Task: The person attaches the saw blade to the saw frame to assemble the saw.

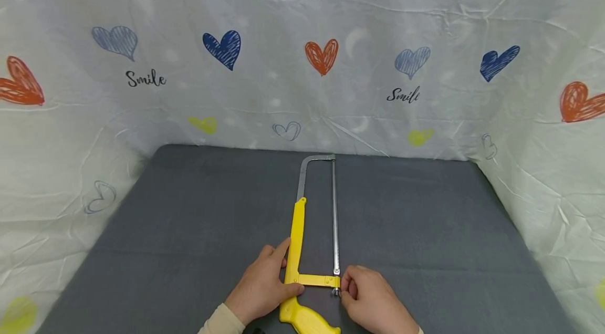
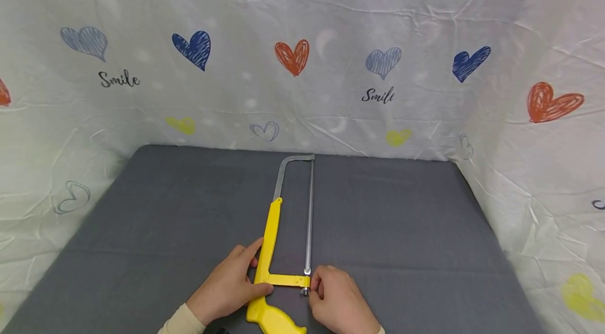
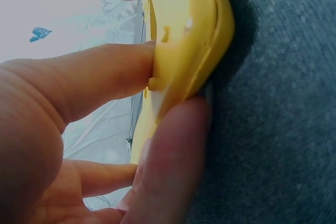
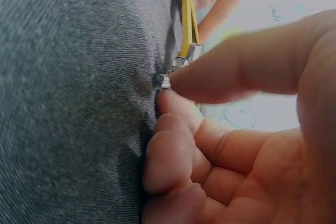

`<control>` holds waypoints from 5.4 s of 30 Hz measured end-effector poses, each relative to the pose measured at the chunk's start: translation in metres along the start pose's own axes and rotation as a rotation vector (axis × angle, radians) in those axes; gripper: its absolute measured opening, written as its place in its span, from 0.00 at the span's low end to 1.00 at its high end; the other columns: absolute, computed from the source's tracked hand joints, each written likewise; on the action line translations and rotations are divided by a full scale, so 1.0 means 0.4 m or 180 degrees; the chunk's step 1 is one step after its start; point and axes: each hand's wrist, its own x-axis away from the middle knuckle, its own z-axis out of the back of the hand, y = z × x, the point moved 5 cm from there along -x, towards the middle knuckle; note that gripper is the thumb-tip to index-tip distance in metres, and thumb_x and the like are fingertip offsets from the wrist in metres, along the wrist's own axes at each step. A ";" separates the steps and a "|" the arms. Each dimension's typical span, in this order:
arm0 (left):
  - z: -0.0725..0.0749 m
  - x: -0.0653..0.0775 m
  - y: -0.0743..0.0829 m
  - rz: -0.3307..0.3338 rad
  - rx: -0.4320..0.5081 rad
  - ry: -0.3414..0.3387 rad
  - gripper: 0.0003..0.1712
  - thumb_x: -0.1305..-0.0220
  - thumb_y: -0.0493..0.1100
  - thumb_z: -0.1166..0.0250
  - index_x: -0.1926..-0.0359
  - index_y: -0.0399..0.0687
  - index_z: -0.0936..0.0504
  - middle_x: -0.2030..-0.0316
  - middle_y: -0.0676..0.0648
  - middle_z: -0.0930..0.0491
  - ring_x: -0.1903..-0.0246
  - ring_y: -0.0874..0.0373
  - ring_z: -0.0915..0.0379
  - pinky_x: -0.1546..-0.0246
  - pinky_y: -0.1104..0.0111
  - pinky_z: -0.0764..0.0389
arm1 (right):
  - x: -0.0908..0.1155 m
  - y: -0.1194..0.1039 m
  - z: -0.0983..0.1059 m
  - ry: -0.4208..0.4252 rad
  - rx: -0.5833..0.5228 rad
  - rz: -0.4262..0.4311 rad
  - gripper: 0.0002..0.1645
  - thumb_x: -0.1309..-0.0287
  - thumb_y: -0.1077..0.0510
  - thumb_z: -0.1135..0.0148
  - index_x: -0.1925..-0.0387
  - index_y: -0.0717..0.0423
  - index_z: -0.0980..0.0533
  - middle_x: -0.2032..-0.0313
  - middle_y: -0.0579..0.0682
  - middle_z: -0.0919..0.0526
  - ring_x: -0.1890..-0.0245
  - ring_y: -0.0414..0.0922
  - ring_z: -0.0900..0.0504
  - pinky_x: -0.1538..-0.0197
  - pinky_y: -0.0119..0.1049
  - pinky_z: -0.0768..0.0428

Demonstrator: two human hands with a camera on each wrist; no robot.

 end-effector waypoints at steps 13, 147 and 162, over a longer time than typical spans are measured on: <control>0.002 0.000 0.007 -0.0059 0.0021 -0.0005 0.61 0.49 0.48 0.14 0.18 0.39 0.35 0.56 0.42 0.27 0.69 0.54 0.28 0.69 0.63 0.24 | -0.008 -0.012 -0.011 0.0221 0.0198 -0.0404 0.24 0.43 0.38 0.20 0.76 0.44 0.26 0.80 0.41 0.30 0.81 0.39 0.34 0.76 0.33 0.35; 0.002 0.001 0.001 -0.0062 0.0049 -0.0025 0.61 0.49 0.49 0.15 0.18 0.39 0.35 0.56 0.43 0.27 0.68 0.54 0.28 0.69 0.64 0.24 | -0.012 0.004 -0.014 0.0165 0.0194 -0.0289 0.18 0.43 0.42 0.20 0.72 0.43 0.22 0.80 0.40 0.29 0.81 0.38 0.33 0.76 0.31 0.35; 0.000 -0.001 0.000 -0.0064 -0.0008 -0.0020 0.62 0.49 0.50 0.14 0.18 0.41 0.35 0.55 0.43 0.26 0.65 0.55 0.25 0.68 0.63 0.23 | -0.005 0.002 -0.013 0.0307 0.0073 -0.0408 0.24 0.45 0.41 0.19 0.80 0.42 0.26 0.84 0.38 0.33 0.85 0.37 0.36 0.79 0.32 0.38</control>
